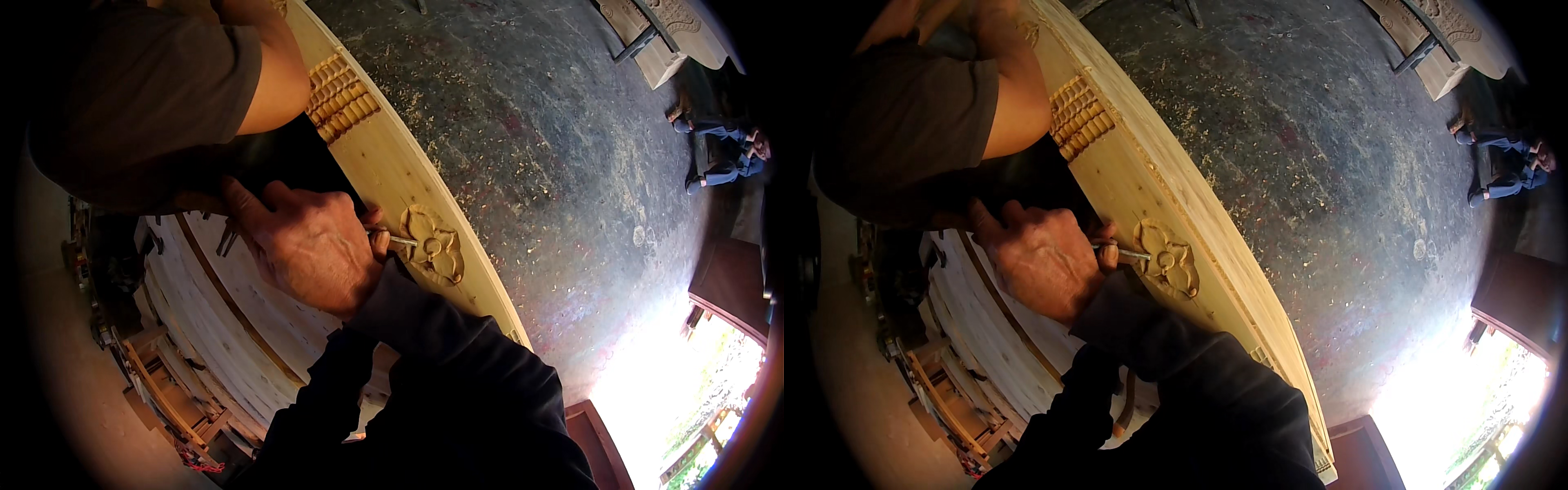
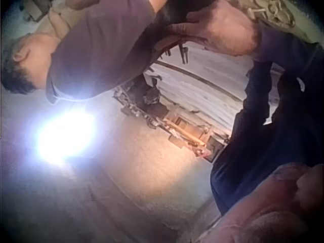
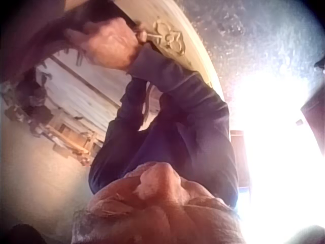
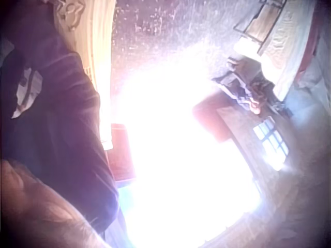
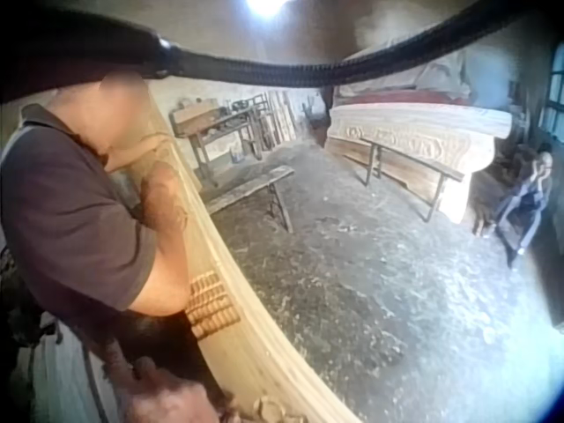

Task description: The person carves a floral design into a wooden plank using a chisel and then sands the carved details by hand with sandpaper.

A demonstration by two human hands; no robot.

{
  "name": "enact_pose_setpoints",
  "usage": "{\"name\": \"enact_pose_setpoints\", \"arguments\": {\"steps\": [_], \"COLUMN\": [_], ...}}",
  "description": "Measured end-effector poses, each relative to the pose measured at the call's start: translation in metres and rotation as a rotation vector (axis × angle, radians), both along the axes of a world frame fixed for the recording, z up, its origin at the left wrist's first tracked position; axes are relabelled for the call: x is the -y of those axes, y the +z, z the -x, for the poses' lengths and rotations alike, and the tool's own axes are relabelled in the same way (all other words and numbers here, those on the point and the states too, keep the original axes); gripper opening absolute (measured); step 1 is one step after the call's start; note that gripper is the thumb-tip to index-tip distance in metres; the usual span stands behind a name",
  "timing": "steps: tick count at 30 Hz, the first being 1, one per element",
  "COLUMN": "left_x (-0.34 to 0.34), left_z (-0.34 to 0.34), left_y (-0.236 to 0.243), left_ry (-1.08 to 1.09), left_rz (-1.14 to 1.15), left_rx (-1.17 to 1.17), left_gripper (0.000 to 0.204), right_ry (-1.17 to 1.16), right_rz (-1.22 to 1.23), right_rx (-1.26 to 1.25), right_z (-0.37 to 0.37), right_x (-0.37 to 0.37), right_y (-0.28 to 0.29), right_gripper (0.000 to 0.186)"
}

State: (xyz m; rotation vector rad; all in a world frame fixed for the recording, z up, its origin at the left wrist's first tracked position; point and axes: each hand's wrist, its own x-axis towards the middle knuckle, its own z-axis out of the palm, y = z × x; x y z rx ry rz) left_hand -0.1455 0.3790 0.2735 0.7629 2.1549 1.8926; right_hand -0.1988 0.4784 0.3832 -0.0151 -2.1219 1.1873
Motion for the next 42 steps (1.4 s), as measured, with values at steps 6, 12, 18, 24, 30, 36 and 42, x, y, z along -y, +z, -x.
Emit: {"name": "enact_pose_setpoints", "arguments": {"steps": [6,12,18,24,30,36,42], "left_x": [-0.005,-0.005,-0.007,-0.01,-0.012,-0.008,-0.01], "left_z": [0.007,0.006,0.006,0.011,0.013,0.008,0.008], "left_y": [-0.001,-0.002,-0.001,-0.001,0.0,0.0,-0.001], "left_ry": [-0.006,-0.009,-0.013,-0.015,-0.014,-0.016,-0.021], "left_rz": [-0.014,-0.015,-0.018,-0.027,-0.027,-0.018,-0.024], "left_rx": [-0.005,-0.003,0.0,-0.008,-0.011,-0.014,-0.011], "left_gripper": [0.022,0.023,0.023,0.024,0.024,0.024,0.025], "right_ry": [-0.02,0.124,0.129,0.023,0.034,0.076,0.137], "right_rz": [0.026,0.022,0.025,0.02,0.038,0.024,0.022], "right_rx": [-0.022,0.09,0.084,0.012,0.017,0.054,0.107], "right_z": [0.0,-0.004,-0.004,-0.001,-0.001,-0.002,-0.003], "right_x": [-0.001,-0.005,-0.006,-0.005,-0.006,-0.004,-0.008], "right_y": [0.0,0.003,0.002,0.0,0.0,-0.001,-0.001], "right_gripper": [0.055,0.076,0.075,0.056,0.054,0.056,0.058]}}
